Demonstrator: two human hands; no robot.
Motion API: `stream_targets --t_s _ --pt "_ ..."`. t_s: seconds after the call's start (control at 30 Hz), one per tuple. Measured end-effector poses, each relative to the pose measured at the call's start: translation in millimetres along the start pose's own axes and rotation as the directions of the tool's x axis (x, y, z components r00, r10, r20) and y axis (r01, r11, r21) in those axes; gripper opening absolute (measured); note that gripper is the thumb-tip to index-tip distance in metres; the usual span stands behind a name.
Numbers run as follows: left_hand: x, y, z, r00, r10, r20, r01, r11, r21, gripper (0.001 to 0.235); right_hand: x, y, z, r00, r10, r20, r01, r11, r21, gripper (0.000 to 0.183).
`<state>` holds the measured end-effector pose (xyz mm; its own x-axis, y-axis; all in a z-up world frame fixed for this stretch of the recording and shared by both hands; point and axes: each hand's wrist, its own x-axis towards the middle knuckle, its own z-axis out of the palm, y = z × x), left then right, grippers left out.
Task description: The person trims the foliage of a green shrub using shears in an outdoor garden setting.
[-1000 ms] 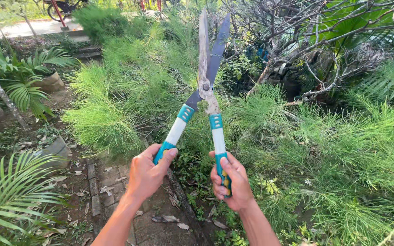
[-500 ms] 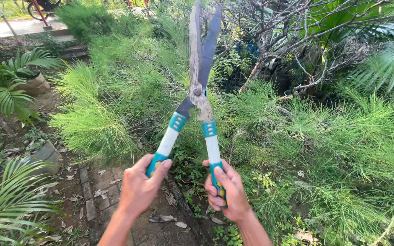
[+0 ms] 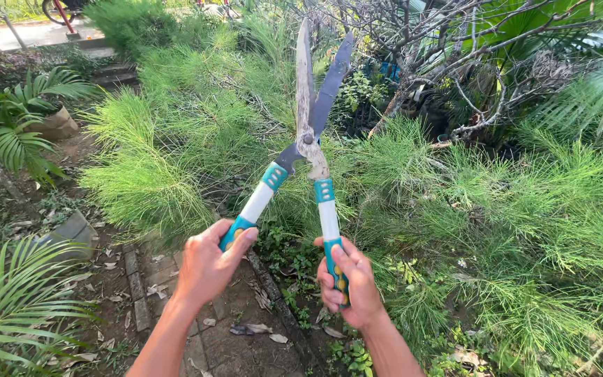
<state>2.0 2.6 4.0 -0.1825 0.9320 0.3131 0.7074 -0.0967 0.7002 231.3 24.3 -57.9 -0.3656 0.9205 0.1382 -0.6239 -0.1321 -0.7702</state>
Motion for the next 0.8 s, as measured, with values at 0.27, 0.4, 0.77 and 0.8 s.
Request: stream_targets --t_s 0.27,0.4,0.77,0.8 --pt "16 12 3 0.999 0.034 -0.041 -0.033 0.999 0.014 0.036 18 -15 3 1.0 -0.012 0.02 0.012 1.0 -0.015 0.028" --pt "15 24 19 0.999 0.018 -0.046 -0.025 0.987 -0.16 0.033 21 -16 21 0.998 -0.056 0.012 0.056 0.998 -0.035 0.031" --pt "0 27 20 0.998 -0.063 -0.02 0.059 0.984 -0.166 0.03 17 -4 15 0.998 -0.012 0.054 0.008 0.997 0.07 0.027" --pt "-1 22 14 0.998 -0.061 -0.022 0.058 0.989 -0.136 0.031 13 -4 12 0.998 -0.014 0.057 0.011 0.999 0.053 0.027"
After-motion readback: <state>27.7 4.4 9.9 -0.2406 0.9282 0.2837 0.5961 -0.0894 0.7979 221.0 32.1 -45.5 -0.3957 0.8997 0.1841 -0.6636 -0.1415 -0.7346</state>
